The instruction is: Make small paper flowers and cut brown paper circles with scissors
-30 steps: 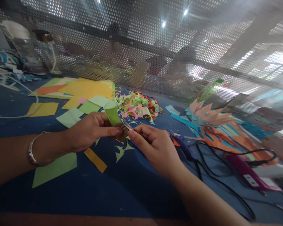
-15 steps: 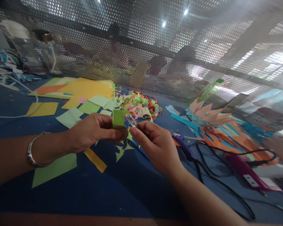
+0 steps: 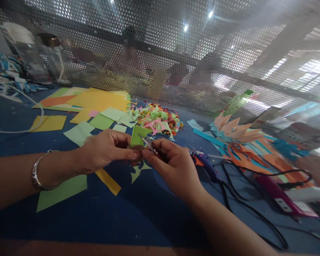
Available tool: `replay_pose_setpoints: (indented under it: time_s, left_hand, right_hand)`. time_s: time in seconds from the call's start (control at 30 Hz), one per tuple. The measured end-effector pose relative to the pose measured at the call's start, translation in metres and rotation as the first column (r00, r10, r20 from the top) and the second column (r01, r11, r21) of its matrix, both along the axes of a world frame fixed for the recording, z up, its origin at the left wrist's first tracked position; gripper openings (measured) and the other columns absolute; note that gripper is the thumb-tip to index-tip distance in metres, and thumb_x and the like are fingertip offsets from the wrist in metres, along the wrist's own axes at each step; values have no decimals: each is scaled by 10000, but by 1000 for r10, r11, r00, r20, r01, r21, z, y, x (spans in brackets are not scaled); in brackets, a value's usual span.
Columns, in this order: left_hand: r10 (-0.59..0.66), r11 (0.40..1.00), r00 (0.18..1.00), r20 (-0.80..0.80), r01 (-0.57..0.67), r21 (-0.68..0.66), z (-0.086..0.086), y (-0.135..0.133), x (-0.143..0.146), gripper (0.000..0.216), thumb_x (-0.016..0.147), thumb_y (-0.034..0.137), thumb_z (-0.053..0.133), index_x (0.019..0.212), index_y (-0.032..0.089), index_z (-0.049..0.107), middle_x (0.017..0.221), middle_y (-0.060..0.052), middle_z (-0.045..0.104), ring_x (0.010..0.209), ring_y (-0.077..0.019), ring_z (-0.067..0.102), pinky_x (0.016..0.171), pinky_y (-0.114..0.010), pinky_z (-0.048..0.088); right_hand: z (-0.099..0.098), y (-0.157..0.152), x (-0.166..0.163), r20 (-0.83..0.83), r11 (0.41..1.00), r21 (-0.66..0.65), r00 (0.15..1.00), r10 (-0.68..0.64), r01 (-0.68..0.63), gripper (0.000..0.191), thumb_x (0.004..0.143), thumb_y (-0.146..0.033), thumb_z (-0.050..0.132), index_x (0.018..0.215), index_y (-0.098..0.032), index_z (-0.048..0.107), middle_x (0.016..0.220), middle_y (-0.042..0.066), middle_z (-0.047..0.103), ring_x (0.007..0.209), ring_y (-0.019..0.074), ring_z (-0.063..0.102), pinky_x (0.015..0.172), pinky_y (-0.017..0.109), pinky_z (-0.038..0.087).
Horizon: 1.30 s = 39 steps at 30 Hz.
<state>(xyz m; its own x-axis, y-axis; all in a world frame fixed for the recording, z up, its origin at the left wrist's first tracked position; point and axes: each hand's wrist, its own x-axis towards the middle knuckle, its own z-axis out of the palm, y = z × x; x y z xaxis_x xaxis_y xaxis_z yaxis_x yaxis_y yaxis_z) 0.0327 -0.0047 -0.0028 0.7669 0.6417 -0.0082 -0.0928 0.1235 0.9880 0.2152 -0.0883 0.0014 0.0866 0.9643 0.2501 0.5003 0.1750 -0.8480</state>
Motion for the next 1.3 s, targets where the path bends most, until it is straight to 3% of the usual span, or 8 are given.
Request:
replay_pose_setpoints:
  time_s: [0.33,0.53,0.67,0.83,0.97,1.13,1.3]
  left_hand:
    - [30,996,1000,5,-29,-81,-1,-2,2,330,632,320,894,771,86,708,672,-23,683,631,-99,617,645,-242,491]
    - [64,993,996,61,-57,-102,-2,-5,4,327,582,251,920,703,112,650,640,33,638,631,-71,593,687,-234,486]
    - [96,989,994,46,-90,-117,1,-9,4,311,593,271,913,693,112,664,655,10,668,644,-88,616,676,-240,470]
    - [115,976,993,37,-106,-193,5,-15,5,350,589,311,919,713,110,661,658,-22,701,667,-142,682,690,-278,512]
    - [135,964,986,102,-107,-245,3,-18,6,345,577,260,927,722,120,647,666,21,679,667,-114,677,689,-250,524]
    - [150,971,984,99,-128,-202,1,-17,5,286,657,272,882,708,136,636,703,10,699,700,-122,683,713,-265,527]
    - [151,984,986,64,-144,-101,2,-11,4,217,696,272,849,737,138,683,697,8,700,698,-116,668,711,-258,520]
  right_hand:
    - [4,-2,-1,59,1000,20,998,7,-9,194,850,-386,693,797,-199,688,680,15,665,590,133,566,543,238,457]
    - [4,-1,1,74,999,49,997,-13,9,200,849,-388,697,796,-196,694,734,37,688,649,156,612,597,258,491]
    - [5,-2,0,65,998,65,998,-23,19,173,850,-368,697,807,-200,694,727,28,681,629,146,595,580,248,477]
    - [6,-4,-2,44,998,60,999,-28,26,198,857,-373,683,786,-189,673,664,16,640,574,132,542,528,238,439]
    - [7,-4,-2,52,996,83,998,-31,27,194,855,-375,683,789,-193,677,701,25,654,624,148,568,570,250,457]
    - [8,-3,-4,82,995,89,996,-47,40,196,854,-365,677,755,-197,659,689,13,615,589,129,521,537,245,418]
    - [5,-2,0,-21,1000,3,1000,19,-19,309,862,-495,667,804,-191,652,617,-22,531,511,101,422,470,239,346]
